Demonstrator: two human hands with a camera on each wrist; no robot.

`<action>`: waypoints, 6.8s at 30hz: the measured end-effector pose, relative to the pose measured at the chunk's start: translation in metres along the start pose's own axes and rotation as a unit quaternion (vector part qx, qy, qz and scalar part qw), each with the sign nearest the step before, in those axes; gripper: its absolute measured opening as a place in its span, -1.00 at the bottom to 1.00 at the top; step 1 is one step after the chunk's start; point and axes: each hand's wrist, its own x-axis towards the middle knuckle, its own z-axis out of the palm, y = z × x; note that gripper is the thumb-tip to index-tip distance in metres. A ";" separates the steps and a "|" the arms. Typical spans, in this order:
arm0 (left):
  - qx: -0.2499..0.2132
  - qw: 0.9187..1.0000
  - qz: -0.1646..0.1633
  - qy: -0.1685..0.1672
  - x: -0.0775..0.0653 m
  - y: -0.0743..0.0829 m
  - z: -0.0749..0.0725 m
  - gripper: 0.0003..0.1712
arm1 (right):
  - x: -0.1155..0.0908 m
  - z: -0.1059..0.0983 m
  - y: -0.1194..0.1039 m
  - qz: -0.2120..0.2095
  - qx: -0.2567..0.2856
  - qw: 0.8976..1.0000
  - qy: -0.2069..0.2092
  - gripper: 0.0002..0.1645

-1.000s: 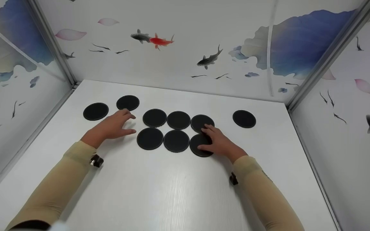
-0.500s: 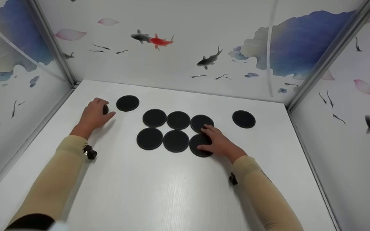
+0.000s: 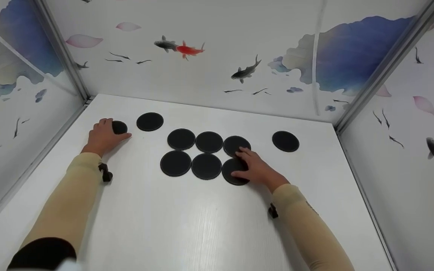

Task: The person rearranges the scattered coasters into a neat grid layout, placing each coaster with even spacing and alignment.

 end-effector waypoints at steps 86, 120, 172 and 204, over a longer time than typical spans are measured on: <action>0.023 0.990 0.125 -0.062 -0.035 0.049 -0.011 0.03 | -0.001 0.001 0.000 0.006 0.002 1.000 -0.001 0.16; 0.062 0.953 0.281 -0.091 -0.095 0.110 0.011 0.00 | -0.001 0.001 0.001 -0.005 0.007 1.000 0.001 0.15; 0.101 0.888 0.418 -0.162 -0.168 0.155 0.039 0.01 | 0.001 -0.002 0.000 -0.011 -0.002 1.000 -0.001 0.13; 0.120 0.882 0.424 -0.169 -0.178 0.155 0.039 -0.06 | 0.001 0.001 0.001 -0.009 0.009 1.000 0.005 0.14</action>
